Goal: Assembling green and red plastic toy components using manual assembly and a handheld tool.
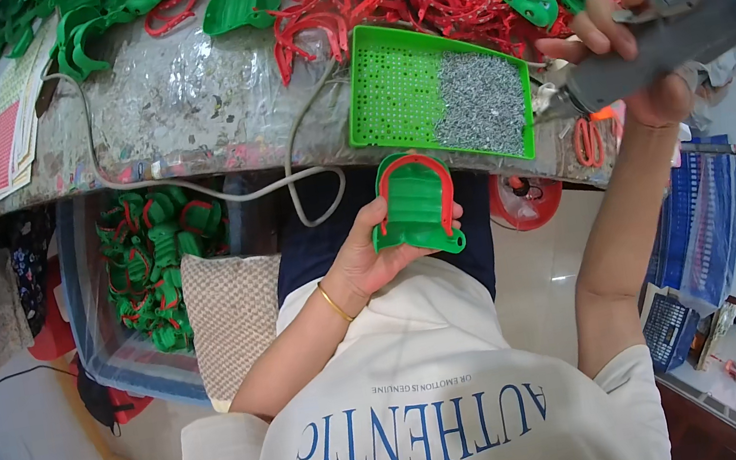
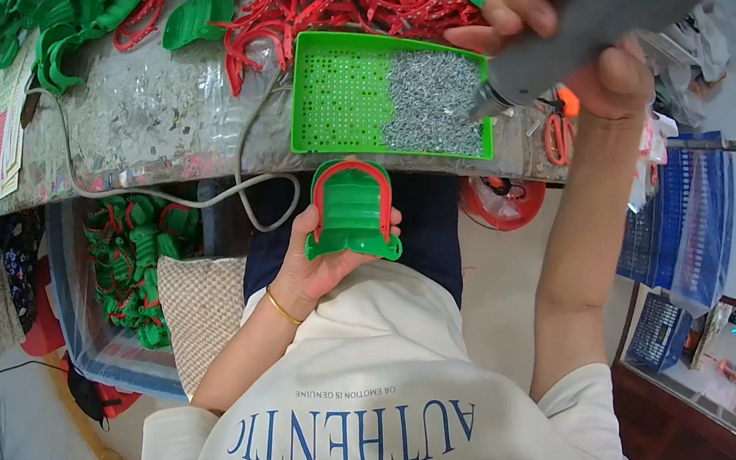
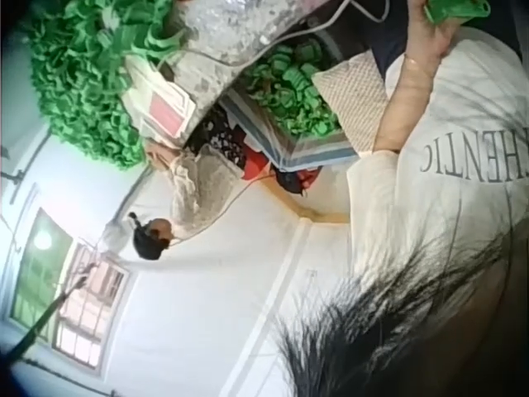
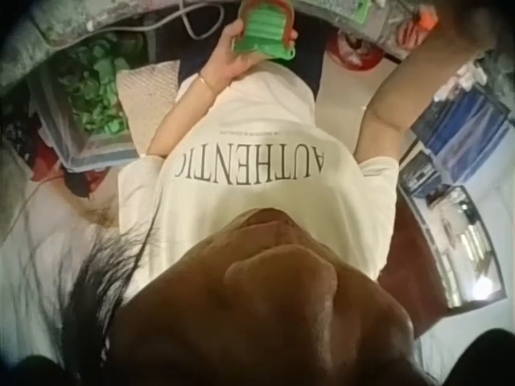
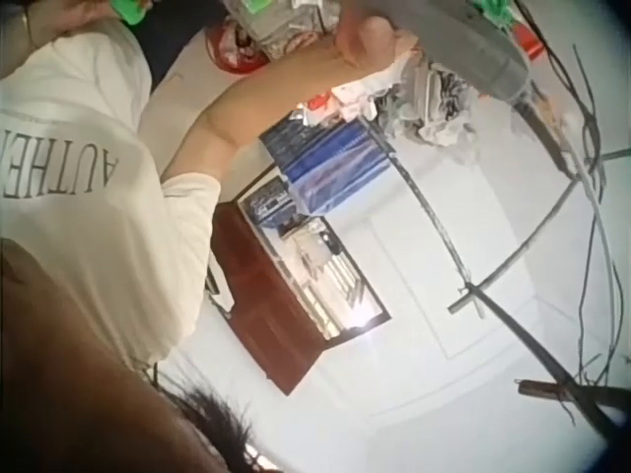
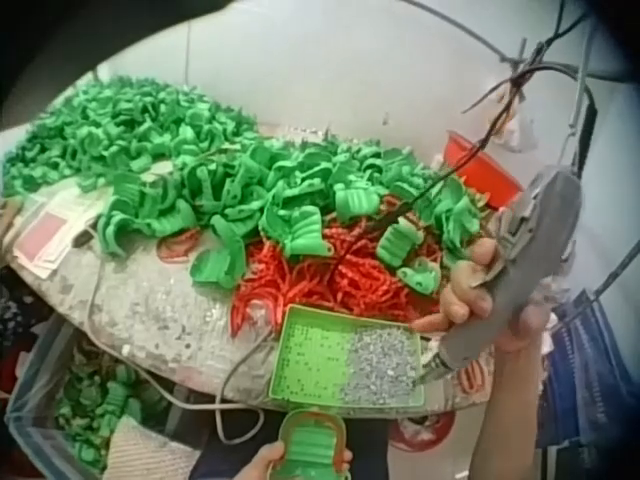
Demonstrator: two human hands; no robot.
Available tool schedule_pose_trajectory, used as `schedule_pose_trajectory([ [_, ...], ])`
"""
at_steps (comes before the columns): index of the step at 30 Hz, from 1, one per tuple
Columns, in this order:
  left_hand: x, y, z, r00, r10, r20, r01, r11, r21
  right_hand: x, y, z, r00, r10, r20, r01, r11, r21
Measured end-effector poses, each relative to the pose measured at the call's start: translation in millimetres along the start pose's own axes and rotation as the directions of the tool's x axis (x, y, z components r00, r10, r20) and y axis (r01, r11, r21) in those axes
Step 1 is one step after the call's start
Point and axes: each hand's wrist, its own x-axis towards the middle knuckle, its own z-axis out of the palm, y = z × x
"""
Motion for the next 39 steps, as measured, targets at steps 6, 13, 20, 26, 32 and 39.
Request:
schedule_pose_trajectory([
  [6,4,3,-2,0.999,0.016,0.029,-0.017,1.0,0.019,14,-15,34,0.978,0.134,0.162,-0.123,0.989,-0.077],
  [13,11,2,-4,0.999,0.044,0.015,-0.045,0.999,0.025,36,65,77,0.509,-0.51,-0.693,0.106,0.836,-0.538],
  [20,18,-1,-7,0.997,0.066,0.038,-0.067,0.997,0.047,30,126,57,0.456,-0.5,-0.736,-0.002,0.826,-0.563],
  [26,17,2,-11,0.999,0.031,0.034,-0.031,1.0,0.006,32,138,52,0.488,-0.492,-0.721,0.006,0.828,-0.561],
  [32,11,-1,-20,0.998,-0.011,0.054,0.021,0.984,-0.177,22,159,48,0.477,-0.498,-0.724,-0.048,0.808,-0.588],
  [39,11,-2,-21,0.999,-0.027,0.02,0.031,0.97,-0.24,21,166,48,0.47,-0.515,-0.717,-0.061,0.791,-0.609],
])
